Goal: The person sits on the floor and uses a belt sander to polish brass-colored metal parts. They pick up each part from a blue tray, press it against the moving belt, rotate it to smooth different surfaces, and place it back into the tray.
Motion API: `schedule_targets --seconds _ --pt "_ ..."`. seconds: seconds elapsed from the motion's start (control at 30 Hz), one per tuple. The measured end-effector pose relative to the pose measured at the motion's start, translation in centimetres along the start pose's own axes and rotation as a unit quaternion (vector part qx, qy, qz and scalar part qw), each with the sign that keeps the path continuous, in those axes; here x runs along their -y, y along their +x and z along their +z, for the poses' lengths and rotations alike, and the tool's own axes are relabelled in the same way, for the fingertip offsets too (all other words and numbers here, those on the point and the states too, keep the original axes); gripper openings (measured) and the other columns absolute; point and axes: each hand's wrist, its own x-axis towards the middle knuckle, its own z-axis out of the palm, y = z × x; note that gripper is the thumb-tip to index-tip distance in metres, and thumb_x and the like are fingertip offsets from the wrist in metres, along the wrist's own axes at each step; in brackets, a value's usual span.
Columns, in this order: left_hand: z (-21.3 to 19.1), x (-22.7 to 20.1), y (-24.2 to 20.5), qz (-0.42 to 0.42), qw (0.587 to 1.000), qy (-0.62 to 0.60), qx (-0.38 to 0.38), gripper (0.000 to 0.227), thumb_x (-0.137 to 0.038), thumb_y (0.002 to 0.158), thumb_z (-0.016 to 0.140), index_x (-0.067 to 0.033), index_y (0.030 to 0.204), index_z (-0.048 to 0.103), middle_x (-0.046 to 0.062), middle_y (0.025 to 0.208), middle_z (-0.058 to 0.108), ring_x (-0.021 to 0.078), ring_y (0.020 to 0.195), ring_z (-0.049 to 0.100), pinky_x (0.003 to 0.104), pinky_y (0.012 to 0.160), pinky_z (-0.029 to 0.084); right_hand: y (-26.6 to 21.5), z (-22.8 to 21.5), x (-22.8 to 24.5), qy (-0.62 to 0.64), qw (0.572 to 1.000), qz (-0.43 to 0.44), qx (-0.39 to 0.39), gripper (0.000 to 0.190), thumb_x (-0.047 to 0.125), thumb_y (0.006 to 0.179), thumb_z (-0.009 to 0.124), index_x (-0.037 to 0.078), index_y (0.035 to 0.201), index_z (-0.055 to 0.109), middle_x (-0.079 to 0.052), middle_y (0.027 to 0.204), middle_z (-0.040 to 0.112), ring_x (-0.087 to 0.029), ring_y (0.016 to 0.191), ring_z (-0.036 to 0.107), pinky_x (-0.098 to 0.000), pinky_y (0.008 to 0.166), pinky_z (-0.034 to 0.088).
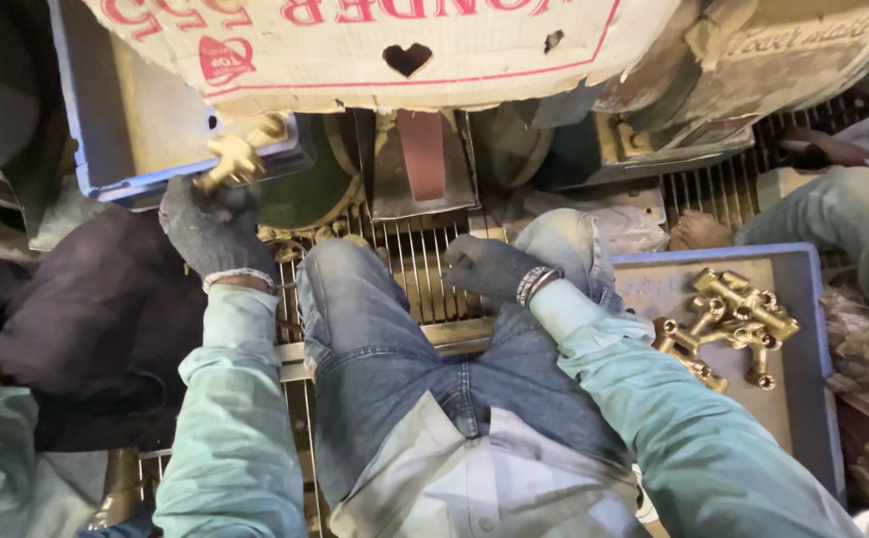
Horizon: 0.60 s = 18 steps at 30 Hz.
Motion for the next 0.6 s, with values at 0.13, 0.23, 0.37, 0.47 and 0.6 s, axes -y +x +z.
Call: schedule_targets --seconds 0.13,0.23,0.37,0.47,0.6 --pt "-0.1 1.9 1.0 0.028 0.989 0.143 0.011 0.023 -0.029 0.087 0.061 -0.0062 0.089 0.060 0.005 0.081 0.067 0.0193 0.072 0.068 0.041 0.066 0.064 0.4 -0.1 -0.6 -0.053 0.998 0.002 -0.033 0.042 0.038 0.088 0.073 0.008 0.116 0.067 -0.015 0.105 0.075 -0.026 0.097 0.073 -0.0380 0.085 0.057" --pt "-1.0 4.8 -1.2 0.058 0.942 0.330 0.035 0.021 -0.026 0.086 0.068 -0.0090 0.087 0.056 0.003 0.082 0.065 0.0164 0.074 0.066 0.039 0.065 0.062 0.4 0.1 -1.0 -0.016 0.999 0.006 -0.027 0.044 0.041 0.089 0.072 0.007 0.116 0.064 -0.013 0.104 0.076 -0.024 0.096 0.074 -0.0364 0.084 0.059" --pt "-1.1 10.1 -7.2 -0.223 0.956 0.064 0.180 0.017 -0.021 0.103 0.056 -0.0089 0.097 0.066 0.004 0.087 0.064 0.0163 0.078 0.062 0.034 0.073 0.056 -0.2 -0.4 -0.6 -0.012 0.999 -0.001 -0.046 0.038 0.037 0.089 0.070 0.009 0.115 0.068 -0.012 0.103 0.078 -0.023 0.095 0.076 -0.0357 0.084 0.060" --pt "-1.7 11.0 -10.6 0.075 0.783 0.422 0.451 0.026 -0.022 0.109 0.048 -0.0113 0.092 0.065 -0.001 0.089 0.067 0.0118 0.081 0.067 0.030 0.076 0.058 -1.0 -1.0 0.9 -0.009 0.993 -0.054 -0.108 0.035 0.032 0.092 0.070 0.007 0.116 0.068 -0.013 0.105 0.077 -0.023 0.095 0.076 -0.0351 0.085 0.059" --pt "-1.2 11.5 -11.3 -0.333 0.844 0.300 0.296 0.022 -0.024 0.097 0.058 -0.0085 0.101 0.072 0.005 0.076 0.067 0.0167 0.061 0.062 0.032 0.058 0.051 -3.2 -1.8 2.3 0.118 0.963 -0.082 -0.227 0.031 0.021 0.094 0.069 0.004 0.120 0.065 -0.011 0.108 0.073 -0.020 0.093 0.074 -0.0339 0.083 0.060"
